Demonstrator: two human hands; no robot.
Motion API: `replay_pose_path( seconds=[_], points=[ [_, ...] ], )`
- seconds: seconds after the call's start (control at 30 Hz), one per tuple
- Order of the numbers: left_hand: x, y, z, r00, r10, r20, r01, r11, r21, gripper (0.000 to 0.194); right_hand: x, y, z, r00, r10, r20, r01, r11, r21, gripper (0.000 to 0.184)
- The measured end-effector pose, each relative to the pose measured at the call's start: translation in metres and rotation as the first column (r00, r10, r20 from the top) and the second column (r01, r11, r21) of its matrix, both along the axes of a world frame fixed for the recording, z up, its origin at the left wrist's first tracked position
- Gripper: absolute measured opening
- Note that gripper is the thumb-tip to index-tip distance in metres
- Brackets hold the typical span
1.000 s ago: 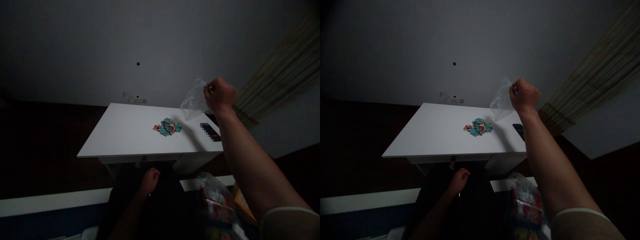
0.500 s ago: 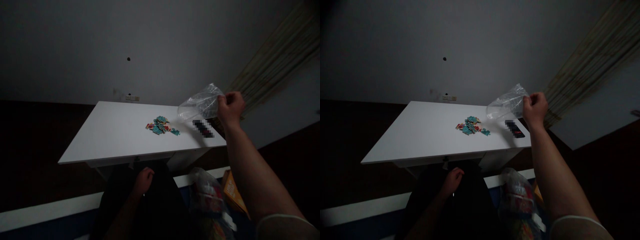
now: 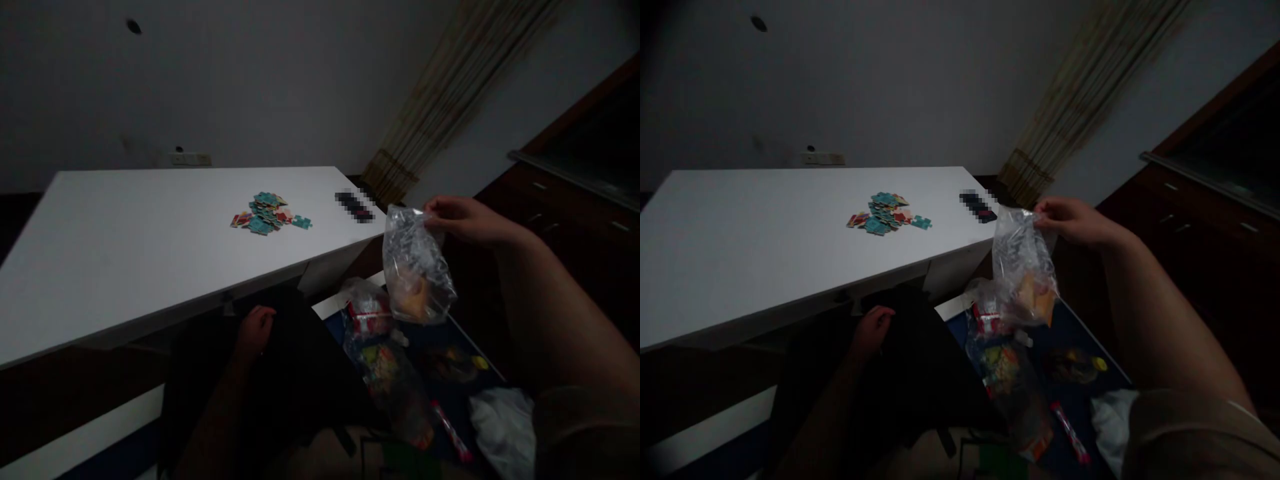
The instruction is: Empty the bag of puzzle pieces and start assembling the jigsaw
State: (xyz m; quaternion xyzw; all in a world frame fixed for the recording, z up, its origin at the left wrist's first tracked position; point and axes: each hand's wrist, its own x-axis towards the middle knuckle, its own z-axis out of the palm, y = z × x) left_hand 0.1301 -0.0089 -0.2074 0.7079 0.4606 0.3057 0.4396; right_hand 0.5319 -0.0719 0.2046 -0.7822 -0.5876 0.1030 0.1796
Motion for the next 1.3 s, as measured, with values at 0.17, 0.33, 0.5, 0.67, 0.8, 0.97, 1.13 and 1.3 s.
replay_pose_path(
  seconds=[0.17, 0.33, 0.5, 0.67, 0.8, 0.97, 1.13, 1.3],
  points=[
    [-0.001, -0.004, 0.0, 1.0, -0.002, 0.005, 0.002, 1.0, 0.021, 0.03, 0.013, -0.033, -0.059, 0.972, 0.169, -0.161, -0.22, 0.892, -0.395, 0.035],
    [-0.002, -0.007, 0.005, 1.0, 0.004, -0.016, -0.003, 0.999, 0.033, 0.028, 0.049, -0.058, -0.135, 0.866, 0.175, -0.469, -0.442, 0.708, -0.552, 0.015],
    [-0.004, -0.011, 0.012, 0.999, 0.007, -0.042, -0.006, 1.0, 0.029, 0.026, 0.041, -0.072, -0.193, 0.863, 0.083, -0.498, -0.444, 0.594, -0.671, 0.011],
    [-0.004, -0.012, 0.016, 0.998, 0.012, -0.061, -0.011, 1.0, 0.015, 0.026, 0.023, -0.074, -0.227, 0.869, 0.075, -0.489, -0.467, 0.449, -0.762, 0.02],
    [-0.005, -0.012, 0.019, 0.997, 0.003, -0.083, -0.003, 1.0, 0.006, 0.025, 0.025, -0.072, -0.236, 0.875, 0.052, -0.482, -0.459, 0.41, -0.788, 0.029],
    [0.0, -0.021, 0.043, 0.994, -0.069, -0.082, 0.074, 0.995, 0.067, 0.023, 0.015, -0.05, -0.195, 0.86, 0.093, -0.502, -0.462, 0.557, -0.69, 0.03],
    [0.024, -0.023, 0.122, 0.976, -0.191, -0.1, 0.215, 0.907, 0.363, 0.025, -0.034, 0.007, -0.142, 0.739, 0.41, -0.534, -0.611, 0.741, -0.276, 0.01],
    [0.049, 0.041, 0.215, 0.985, -0.057, -0.162, 0.143, 0.797, 0.587, 0.03, -0.092, 0.103, -0.149, 0.893, 0.445, -0.075, -0.439, 0.895, 0.087, 0.028]
  ],
)
